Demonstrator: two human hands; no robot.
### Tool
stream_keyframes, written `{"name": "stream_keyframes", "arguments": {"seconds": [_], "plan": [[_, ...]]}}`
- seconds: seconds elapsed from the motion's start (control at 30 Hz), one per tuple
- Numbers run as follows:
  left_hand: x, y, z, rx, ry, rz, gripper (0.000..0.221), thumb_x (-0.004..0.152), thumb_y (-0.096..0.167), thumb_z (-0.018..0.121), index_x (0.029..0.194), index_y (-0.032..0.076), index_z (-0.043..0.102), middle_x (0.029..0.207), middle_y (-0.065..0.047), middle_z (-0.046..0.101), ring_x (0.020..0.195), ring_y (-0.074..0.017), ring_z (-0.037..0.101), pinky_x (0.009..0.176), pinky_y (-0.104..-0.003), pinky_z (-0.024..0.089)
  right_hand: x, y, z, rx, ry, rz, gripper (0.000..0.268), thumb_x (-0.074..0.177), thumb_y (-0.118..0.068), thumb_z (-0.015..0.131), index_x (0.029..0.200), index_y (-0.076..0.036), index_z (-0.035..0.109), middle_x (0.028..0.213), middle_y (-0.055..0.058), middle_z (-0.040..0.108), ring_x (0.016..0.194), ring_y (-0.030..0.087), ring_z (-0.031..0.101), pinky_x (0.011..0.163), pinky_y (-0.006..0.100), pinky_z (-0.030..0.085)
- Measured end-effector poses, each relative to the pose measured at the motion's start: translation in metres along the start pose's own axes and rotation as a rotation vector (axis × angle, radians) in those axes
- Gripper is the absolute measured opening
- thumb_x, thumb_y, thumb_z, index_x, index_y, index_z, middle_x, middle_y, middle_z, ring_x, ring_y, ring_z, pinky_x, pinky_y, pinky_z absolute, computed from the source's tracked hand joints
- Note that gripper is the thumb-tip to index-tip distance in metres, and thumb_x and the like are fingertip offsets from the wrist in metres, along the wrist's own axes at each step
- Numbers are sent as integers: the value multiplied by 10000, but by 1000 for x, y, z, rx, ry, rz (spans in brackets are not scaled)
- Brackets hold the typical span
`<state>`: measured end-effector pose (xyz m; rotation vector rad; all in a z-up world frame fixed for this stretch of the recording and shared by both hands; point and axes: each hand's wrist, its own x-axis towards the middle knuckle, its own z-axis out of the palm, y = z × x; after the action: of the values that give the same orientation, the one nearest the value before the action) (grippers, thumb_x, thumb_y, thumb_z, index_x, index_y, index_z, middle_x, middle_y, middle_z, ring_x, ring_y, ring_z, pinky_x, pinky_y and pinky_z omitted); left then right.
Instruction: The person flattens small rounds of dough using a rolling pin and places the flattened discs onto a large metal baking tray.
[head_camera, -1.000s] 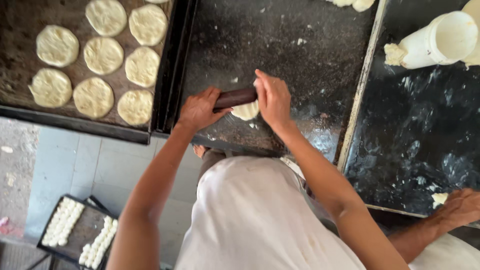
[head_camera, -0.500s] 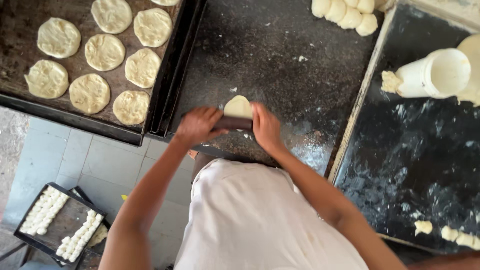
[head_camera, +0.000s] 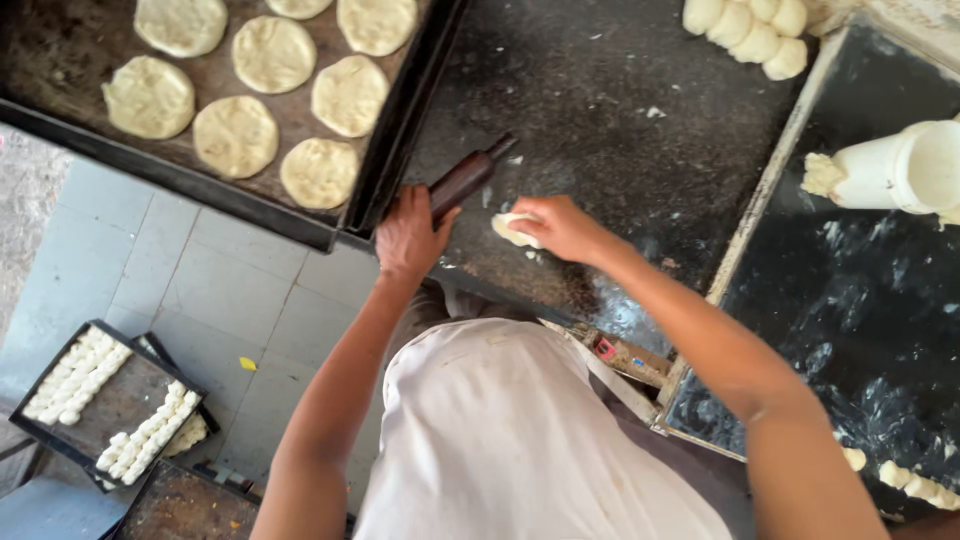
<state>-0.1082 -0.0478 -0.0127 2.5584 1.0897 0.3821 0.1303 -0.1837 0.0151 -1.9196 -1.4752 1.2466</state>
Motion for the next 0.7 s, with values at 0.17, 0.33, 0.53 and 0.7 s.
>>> {"name": "stream_keyframes", "arguments": {"seconds": [0.17,0.33,0.53,0.7], "plan": [[7,-14,-2,-57,-119,38,510,937,453,705,1141,11,551,1042,-163,596,815,-342,689,591,-435,586,22,-85,-36,513,-161,2,199,1010,-200,680,1116,-32,667,979,49,758,872,109,713,763,297,589],[4,-22,-3,-140,-146,55,481,920,415,704,1184,41,557,1085,-143,602,843,-331,693,641,-433,593,117,-201,-58,625,-175,-129,247,1041,-264,591,1174,-60,631,1044,20,737,937,95,729,819,318,635],[4,-35,9,-167,-222,90,513,933,381,678,1266,21,529,1136,-161,597,980,-334,674,741,-420,596,320,-256,-21,-212,484,-552,316,1135,-330,412,1282,-170,642,947,-9,630,877,129,557,817,400,437],[-2,-45,25,-264,-229,126,546,940,334,666,1336,-6,505,1213,-196,576,1011,-350,650,796,-436,579,414,-240,20,-461,979,-701,165,1102,-100,476,1055,-99,634,963,-25,717,1045,199,692,1006,638,343]]}}
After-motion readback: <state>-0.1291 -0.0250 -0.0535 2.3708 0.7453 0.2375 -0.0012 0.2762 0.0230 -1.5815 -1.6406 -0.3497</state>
